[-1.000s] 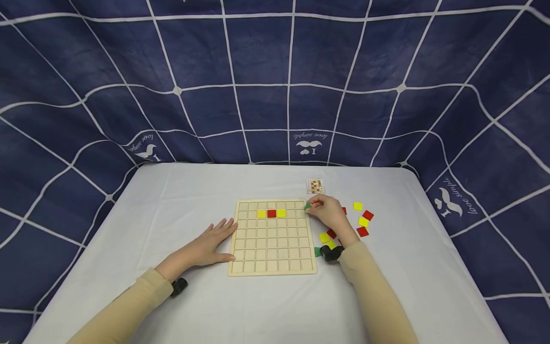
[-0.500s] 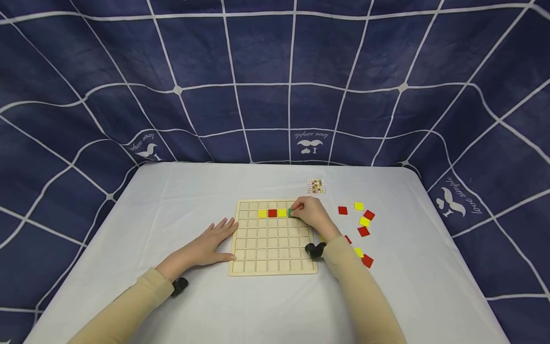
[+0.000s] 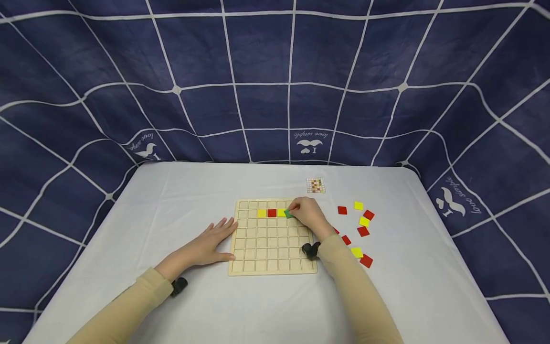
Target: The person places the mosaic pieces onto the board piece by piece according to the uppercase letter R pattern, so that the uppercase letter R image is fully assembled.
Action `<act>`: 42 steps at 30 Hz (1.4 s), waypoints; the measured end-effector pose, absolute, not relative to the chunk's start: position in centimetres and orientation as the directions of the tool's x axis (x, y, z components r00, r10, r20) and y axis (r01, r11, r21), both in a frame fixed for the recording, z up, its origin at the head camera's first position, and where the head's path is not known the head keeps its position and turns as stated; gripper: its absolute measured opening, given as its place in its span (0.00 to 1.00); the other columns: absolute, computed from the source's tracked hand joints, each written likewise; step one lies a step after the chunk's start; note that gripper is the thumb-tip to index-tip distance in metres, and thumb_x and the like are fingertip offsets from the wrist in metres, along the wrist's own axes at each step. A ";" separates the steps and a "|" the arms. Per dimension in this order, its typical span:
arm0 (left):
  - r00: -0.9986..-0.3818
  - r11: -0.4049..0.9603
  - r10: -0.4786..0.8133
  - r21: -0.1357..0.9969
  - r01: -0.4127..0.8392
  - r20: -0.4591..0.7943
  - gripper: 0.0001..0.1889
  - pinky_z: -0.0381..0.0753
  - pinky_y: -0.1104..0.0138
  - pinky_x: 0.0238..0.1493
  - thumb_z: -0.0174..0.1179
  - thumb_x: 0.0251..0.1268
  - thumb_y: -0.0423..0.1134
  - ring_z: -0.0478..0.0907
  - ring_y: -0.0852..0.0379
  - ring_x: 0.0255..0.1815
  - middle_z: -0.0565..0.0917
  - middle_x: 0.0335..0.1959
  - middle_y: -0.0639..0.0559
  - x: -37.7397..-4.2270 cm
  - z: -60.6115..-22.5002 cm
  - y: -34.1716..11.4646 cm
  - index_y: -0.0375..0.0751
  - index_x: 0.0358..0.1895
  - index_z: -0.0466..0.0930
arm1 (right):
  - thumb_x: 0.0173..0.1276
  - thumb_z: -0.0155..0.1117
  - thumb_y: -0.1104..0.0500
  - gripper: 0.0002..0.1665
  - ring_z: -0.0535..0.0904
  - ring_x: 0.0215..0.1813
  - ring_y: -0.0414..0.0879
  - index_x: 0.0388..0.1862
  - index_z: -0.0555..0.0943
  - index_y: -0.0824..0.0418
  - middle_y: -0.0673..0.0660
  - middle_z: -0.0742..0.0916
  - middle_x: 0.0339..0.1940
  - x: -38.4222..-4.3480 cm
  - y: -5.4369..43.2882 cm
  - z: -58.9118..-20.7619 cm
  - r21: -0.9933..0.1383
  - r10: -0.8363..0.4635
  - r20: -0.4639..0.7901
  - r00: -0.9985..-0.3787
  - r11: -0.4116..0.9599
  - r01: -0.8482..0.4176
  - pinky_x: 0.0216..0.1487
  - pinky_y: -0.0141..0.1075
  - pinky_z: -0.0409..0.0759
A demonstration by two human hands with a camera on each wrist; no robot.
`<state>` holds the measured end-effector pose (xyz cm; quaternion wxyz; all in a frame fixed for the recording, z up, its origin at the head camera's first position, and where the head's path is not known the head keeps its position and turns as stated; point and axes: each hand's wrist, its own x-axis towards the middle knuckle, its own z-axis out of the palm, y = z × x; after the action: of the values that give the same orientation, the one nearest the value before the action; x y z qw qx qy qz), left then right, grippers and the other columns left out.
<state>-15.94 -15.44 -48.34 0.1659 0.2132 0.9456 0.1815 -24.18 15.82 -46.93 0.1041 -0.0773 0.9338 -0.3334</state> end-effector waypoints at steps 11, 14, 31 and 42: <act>-0.853 0.848 0.460 0.406 0.340 -0.246 0.52 0.42 0.43 0.79 0.66 0.56 0.62 0.42 0.43 0.82 0.50 0.81 0.45 -15.8 -48.1 -15.5 0.43 0.79 0.52 | 0.68 0.67 0.55 0.09 0.77 0.34 0.44 0.39 0.86 0.60 0.53 0.85 0.32 -23.8 15.3 -46.9 -0.623 -0.203 -0.145 -0.968 0.779 -0.070 0.39 0.36 0.76; -0.855 0.853 0.455 0.397 0.337 -0.251 0.52 0.41 0.44 0.80 0.66 0.56 0.63 0.41 0.44 0.82 0.50 0.81 0.46 -15.8 -48.1 -15.5 0.44 0.79 0.51 | 0.66 0.69 0.54 0.11 0.76 0.35 0.44 0.41 0.86 0.60 0.54 0.85 0.33 -23.8 15.2 -46.8 -0.630 -0.205 -0.167 -0.964 0.775 -0.056 0.39 0.36 0.76; -0.855 0.847 0.459 0.411 0.338 -0.243 0.52 0.41 0.44 0.79 0.66 0.56 0.63 0.41 0.44 0.82 0.49 0.81 0.46 -15.8 -48.1 -15.6 0.43 0.79 0.51 | 0.64 0.70 0.59 0.07 0.75 0.32 0.45 0.36 0.84 0.62 0.55 0.84 0.31 -24.1 15.4 -46.5 -0.647 -0.185 -0.216 -0.959 0.762 -0.001 0.34 0.33 0.74; -0.847 0.837 0.476 0.418 0.353 -0.236 0.51 0.41 0.43 0.79 0.65 0.58 0.62 0.41 0.42 0.82 0.49 0.81 0.45 -15.9 -48.3 -15.5 0.42 0.79 0.51 | 0.61 0.73 0.54 0.15 0.75 0.36 0.45 0.41 0.82 0.61 0.55 0.83 0.36 -24.0 15.0 -46.6 -0.665 -0.206 -0.236 -0.950 0.746 0.003 0.40 0.35 0.75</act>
<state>-15.92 -15.50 -48.29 0.1677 0.2196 0.9436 0.1823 -23.98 14.96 -46.64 0.1490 -0.0551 0.9225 -0.3518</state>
